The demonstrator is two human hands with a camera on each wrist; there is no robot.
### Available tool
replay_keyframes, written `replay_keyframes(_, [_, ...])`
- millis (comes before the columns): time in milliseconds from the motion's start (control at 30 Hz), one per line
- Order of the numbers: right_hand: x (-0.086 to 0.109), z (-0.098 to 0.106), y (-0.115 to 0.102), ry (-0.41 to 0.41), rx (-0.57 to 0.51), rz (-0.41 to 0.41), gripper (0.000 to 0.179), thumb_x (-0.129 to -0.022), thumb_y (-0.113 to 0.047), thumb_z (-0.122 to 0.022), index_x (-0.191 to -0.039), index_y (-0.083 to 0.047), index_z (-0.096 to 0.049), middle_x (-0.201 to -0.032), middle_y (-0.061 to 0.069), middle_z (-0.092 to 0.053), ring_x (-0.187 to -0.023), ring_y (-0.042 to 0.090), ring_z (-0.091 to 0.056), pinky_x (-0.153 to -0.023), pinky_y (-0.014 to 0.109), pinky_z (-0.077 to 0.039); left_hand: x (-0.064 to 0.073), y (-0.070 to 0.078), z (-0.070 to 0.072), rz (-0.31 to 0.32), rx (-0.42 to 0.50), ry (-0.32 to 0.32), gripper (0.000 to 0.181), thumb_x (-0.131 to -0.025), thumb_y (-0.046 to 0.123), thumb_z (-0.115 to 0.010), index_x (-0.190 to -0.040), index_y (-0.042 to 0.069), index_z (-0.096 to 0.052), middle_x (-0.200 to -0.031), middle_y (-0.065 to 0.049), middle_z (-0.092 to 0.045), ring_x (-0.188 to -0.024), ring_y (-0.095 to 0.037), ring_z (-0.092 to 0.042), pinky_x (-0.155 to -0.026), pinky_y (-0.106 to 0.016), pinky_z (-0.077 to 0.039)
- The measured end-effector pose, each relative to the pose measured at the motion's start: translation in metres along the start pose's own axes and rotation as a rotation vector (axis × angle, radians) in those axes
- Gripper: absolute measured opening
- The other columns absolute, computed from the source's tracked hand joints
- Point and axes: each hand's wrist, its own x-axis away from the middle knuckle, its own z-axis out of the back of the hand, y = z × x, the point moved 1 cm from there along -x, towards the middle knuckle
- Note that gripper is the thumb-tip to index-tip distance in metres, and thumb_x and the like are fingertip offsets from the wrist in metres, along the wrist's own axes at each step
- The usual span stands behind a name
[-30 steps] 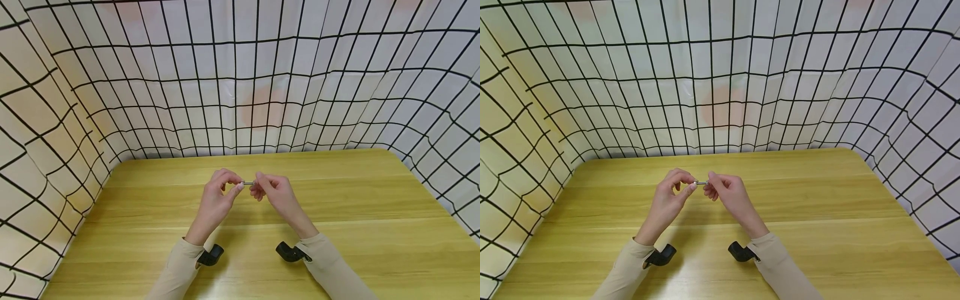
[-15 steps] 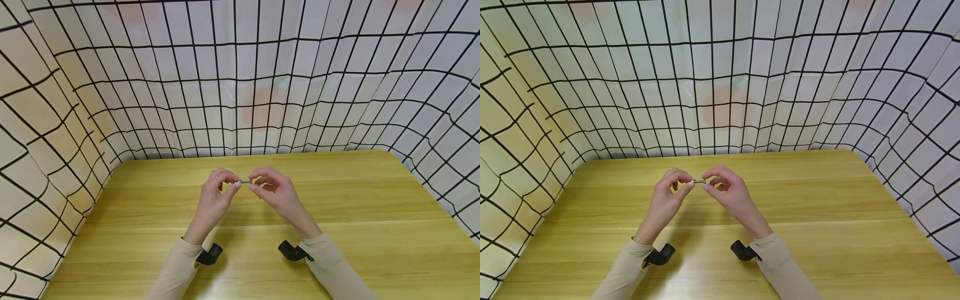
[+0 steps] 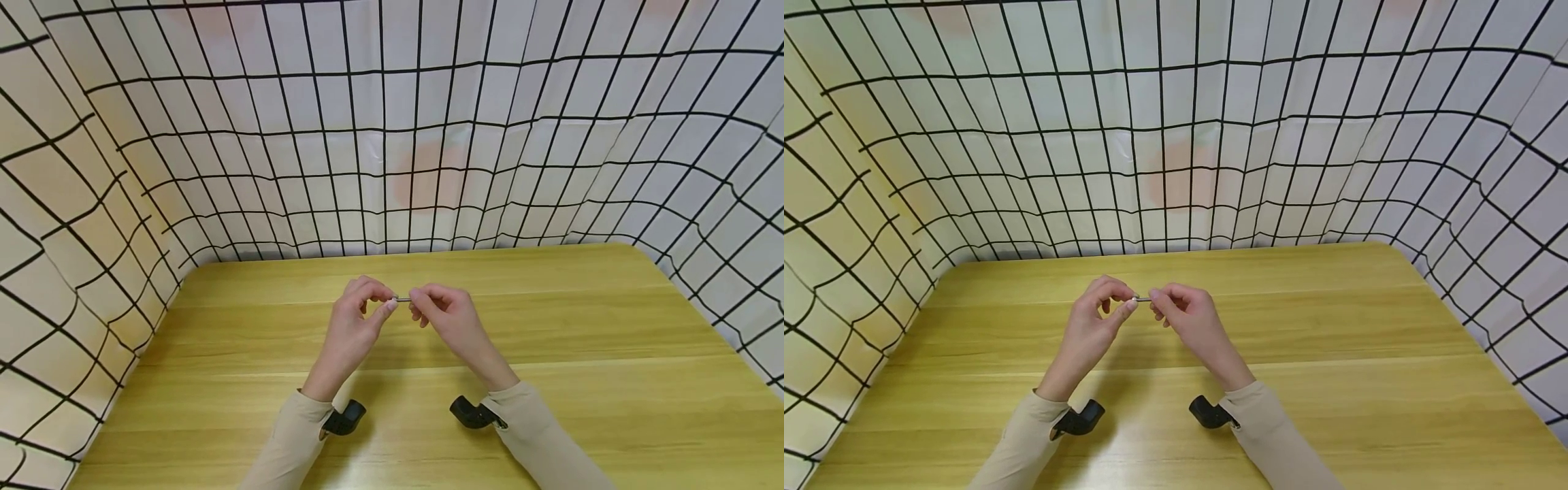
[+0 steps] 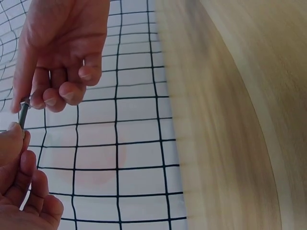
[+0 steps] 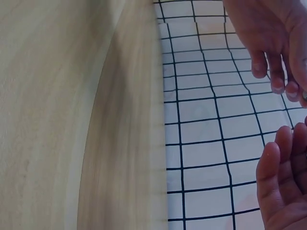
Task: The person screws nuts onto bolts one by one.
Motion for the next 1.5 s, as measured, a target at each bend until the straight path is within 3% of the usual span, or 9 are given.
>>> replay_keyframes(133, [0.0,-0.001,0.002,0.003,-0.002,-0.022,0.026,-0.104,-0.01,-0.05,-0.09,0.005,-0.066,-0.082,0.024,-0.06,-0.075,0.028,-0.058,-0.066,0.036,-0.053,0.0,-0.001,-0.001,0.005,-0.008,-0.002,0.007,-0.09,0.006,-0.071,-0.091,0.013,-0.069,-0.093,0.009,-0.059,-0.09,-0.013,-0.049,-0.072,-0.037,-0.035])
replay_keyframes(267, [-0.002,0.003,0.007,-0.005,-0.007,0.003,0.03,-0.107,-0.012,-0.041,-0.113,0.006,-0.065,-0.096,0.022,-0.061,-0.082,0.033,-0.059,-0.066,0.036,-0.053,-0.001,-0.001,0.0,0.005,-0.005,-0.001,0.002,-0.091,0.008,-0.071,-0.092,0.01,-0.07,-0.093,0.007,-0.059,-0.091,-0.021,-0.052,-0.072,-0.037,-0.035])
replay_keyframes(433, [-0.001,0.006,0.008,-0.017,0.017,0.065,0.03,-0.102,-0.005,-0.051,-0.13,-0.001,-0.058,-0.112,0.014,-0.059,-0.086,0.031,-0.058,-0.068,0.034,-0.052,-0.001,-0.002,0.002,0.007,0.001,0.01,0.008,-0.093,0.015,-0.07,-0.092,0.007,-0.07,-0.093,0.006,-0.059,-0.092,-0.026,-0.052,-0.071,-0.041,-0.036])
replay_keyframes(633, [0.004,0.002,-0.005,0.006,0.168,0.171,0.027,-0.091,0.004,-0.066,-0.118,-0.001,-0.064,-0.115,0.011,-0.058,-0.091,0.027,-0.059,-0.07,0.038,-0.052,-0.001,-0.005,0.003,0.035,-0.014,0.011,0.007,-0.093,0.016,-0.07,-0.092,0.008,-0.07,-0.093,0.008,-0.059,-0.089,-0.013,-0.05,-0.071,-0.041,-0.037])
replay_keyframes(800, [0.003,0.0,-0.007,0.023,0.183,0.214,0.018,-0.09,0.007,-0.066,-0.107,0.003,-0.066,-0.109,0.012,-0.059,-0.09,0.025,-0.056,-0.068,0.037,-0.052,-0.002,-0.005,0.003,0.033,-0.021,0.007,0.005,-0.093,0.013,-0.07,-0.092,0.009,-0.07,-0.093,0.008,-0.059,-0.09,-0.017,-0.051,-0.071,-0.039,-0.036])
replay_keyframes(1000, [0.003,0.0,-0.004,0.029,0.16,0.183,0.012,-0.093,0.003,-0.065,-0.104,0.001,-0.068,-0.102,0.01,-0.063,-0.092,0.02,-0.056,-0.074,0.039,-0.05,-0.003,-0.004,0.004,0.022,0.008,0.001,0.002,-0.092,0.011,-0.07,-0.091,0.011,-0.069,-0.092,0.006,-0.059,-0.092,-0.03,-0.054,-0.071,-0.04,-0.035])
replay_keyframes(1200, [0.001,-0.001,0.001,0.018,0.098,0.129,0.007,-0.097,-0.002,-0.061,-0.096,-0.001,-0.067,-0.094,0.013,-0.062,-0.08,0.021,-0.054,-0.069,0.035,-0.049,-0.002,-0.004,0.004,0.005,0.022,-0.019,0.003,-0.092,0.011,-0.071,-0.093,0.01,-0.069,-0.093,0.006,-0.06,-0.092,-0.031,-0.053,-0.071,-0.042,-0.036])
replay_keyframes(1300, [0.0,-0.001,0.01,0.011,0.05,0.11,0.01,-0.099,-0.003,-0.058,-0.093,-0.001,-0.066,-0.091,0.018,-0.061,-0.08,0.025,-0.054,-0.067,0.034,-0.05,-0.001,-0.003,0.004,-0.003,0.021,-0.028,0.003,-0.091,0.011,-0.071,-0.093,0.011,-0.069,-0.094,0.007,-0.059,-0.091,-0.027,-0.053,-0.072,-0.042,-0.036])
replay_keyframes(1500, [-0.003,-0.001,0.029,0.015,0.018,0.053,0.016,-0.101,-0.012,-0.056,-0.096,-0.003,-0.069,-0.091,0.014,-0.063,-0.086,0.034,-0.058,-0.069,0.038,-0.052,0.0,-0.003,0.003,0.002,0.023,-0.022,0.007,-0.091,0.008,-0.071,-0.092,0.015,-0.069,-0.093,0.009,-0.059,-0.088,-0.012,-0.05,-0.072,-0.042,-0.036])
